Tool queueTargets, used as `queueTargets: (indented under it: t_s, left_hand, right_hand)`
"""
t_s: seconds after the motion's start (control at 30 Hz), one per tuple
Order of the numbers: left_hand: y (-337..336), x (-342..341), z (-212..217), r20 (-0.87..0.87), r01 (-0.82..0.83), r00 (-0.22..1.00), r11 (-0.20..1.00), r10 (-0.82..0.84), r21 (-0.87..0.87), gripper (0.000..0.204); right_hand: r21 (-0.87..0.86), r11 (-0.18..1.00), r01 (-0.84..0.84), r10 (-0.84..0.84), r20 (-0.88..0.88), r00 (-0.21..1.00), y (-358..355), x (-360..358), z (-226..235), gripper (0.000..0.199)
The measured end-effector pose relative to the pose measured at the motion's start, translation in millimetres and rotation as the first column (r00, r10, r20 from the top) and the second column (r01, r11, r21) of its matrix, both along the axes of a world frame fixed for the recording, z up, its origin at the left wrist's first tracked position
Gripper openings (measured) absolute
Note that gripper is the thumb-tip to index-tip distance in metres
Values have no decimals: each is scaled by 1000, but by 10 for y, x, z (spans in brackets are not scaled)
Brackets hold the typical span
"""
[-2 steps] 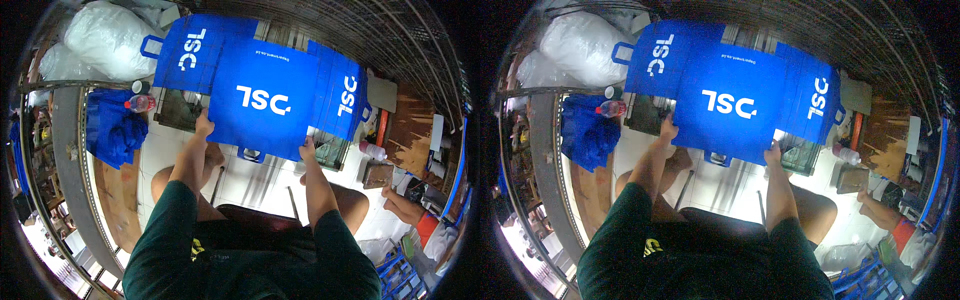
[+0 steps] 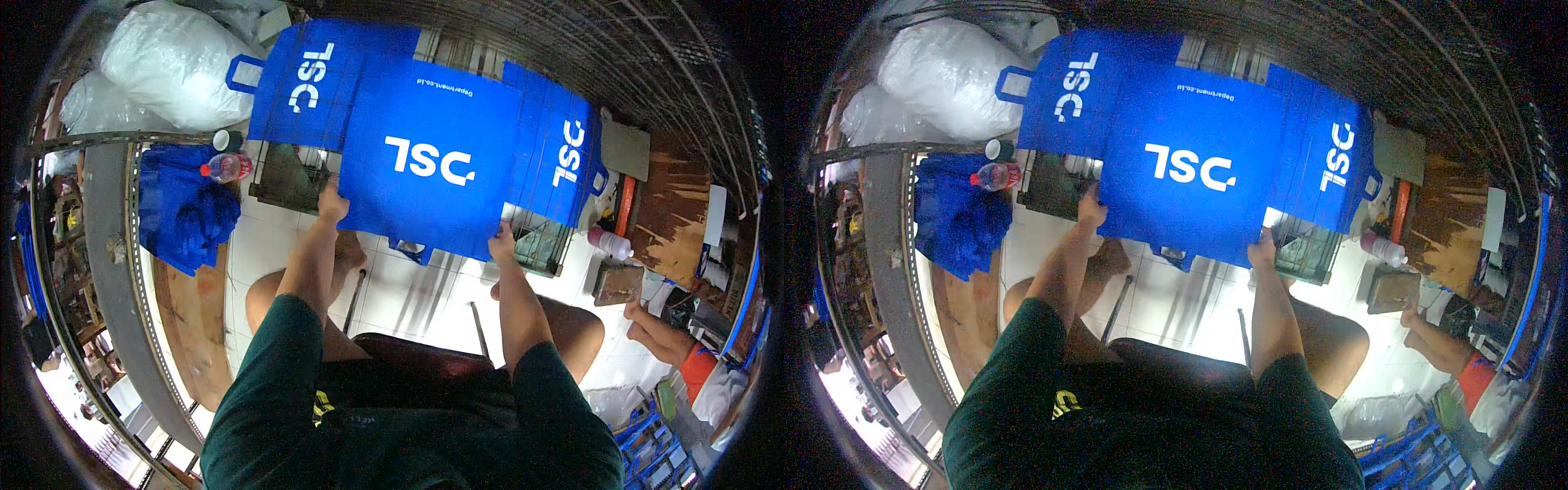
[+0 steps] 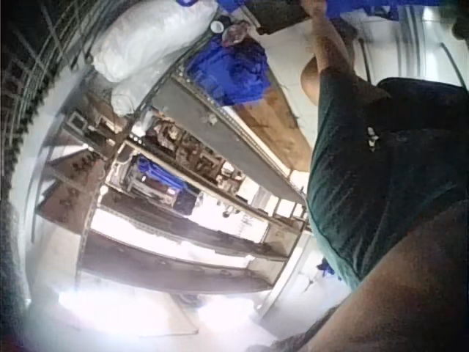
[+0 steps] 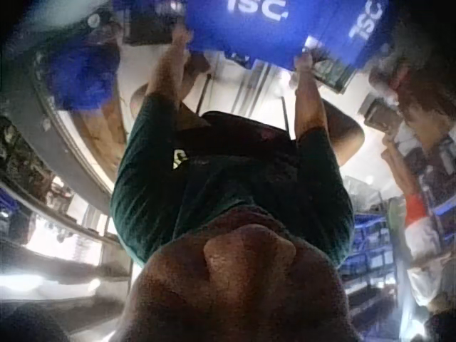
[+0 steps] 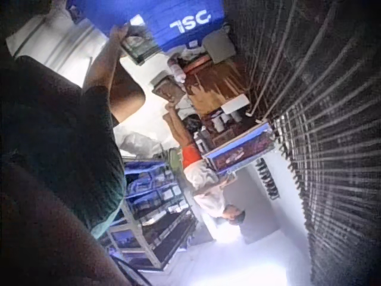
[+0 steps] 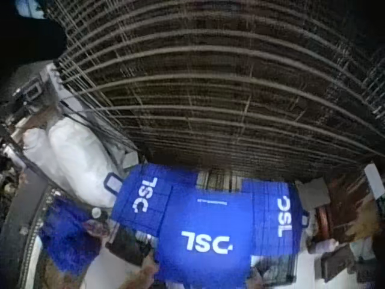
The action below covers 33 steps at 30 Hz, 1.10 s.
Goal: The person takes blue tote bags from a metal rack, folds them flat by hand, and stacks them on a table. Another person is seen working in the background at a separate station.
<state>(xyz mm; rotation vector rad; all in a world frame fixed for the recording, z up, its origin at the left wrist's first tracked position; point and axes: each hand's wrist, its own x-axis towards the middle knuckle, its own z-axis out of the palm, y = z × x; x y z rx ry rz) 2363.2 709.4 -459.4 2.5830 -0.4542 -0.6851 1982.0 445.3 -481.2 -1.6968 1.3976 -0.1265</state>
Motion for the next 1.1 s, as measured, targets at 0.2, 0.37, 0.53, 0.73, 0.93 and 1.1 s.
queueTargets:
  t_s: [0.2,0.37,0.53,0.73,0.93,1.1]
  left_hand:
    - [3,-70,127,19,-144,990,980,143,138,47]
    - [-4,-70,58,75,-154,986,986,149,67,34]
    - [-16,-28,5,36,-192,981,978,190,80,34]
    - [-78,-32,65,33,-187,982,977,185,105,34]
    - [-40,-5,-10,30,-140,990,989,138,51,37]
    - [-12,30,-137,28,-100,995,994,99,50,38]
  right_hand:
    - [-69,993,-94,75,-240,968,59,-155,-210,35]
    - [-91,995,-38,9,-298,954,122,-107,-103,30]
    - [-117,993,-1,-37,-328,944,185,20,55,26]
    - [-107,994,1,-41,-370,928,183,39,123,24]
    - [-105,994,-6,-37,-404,914,185,13,62,24]
    - [-70,998,5,-34,-421,906,158,-27,22,22]
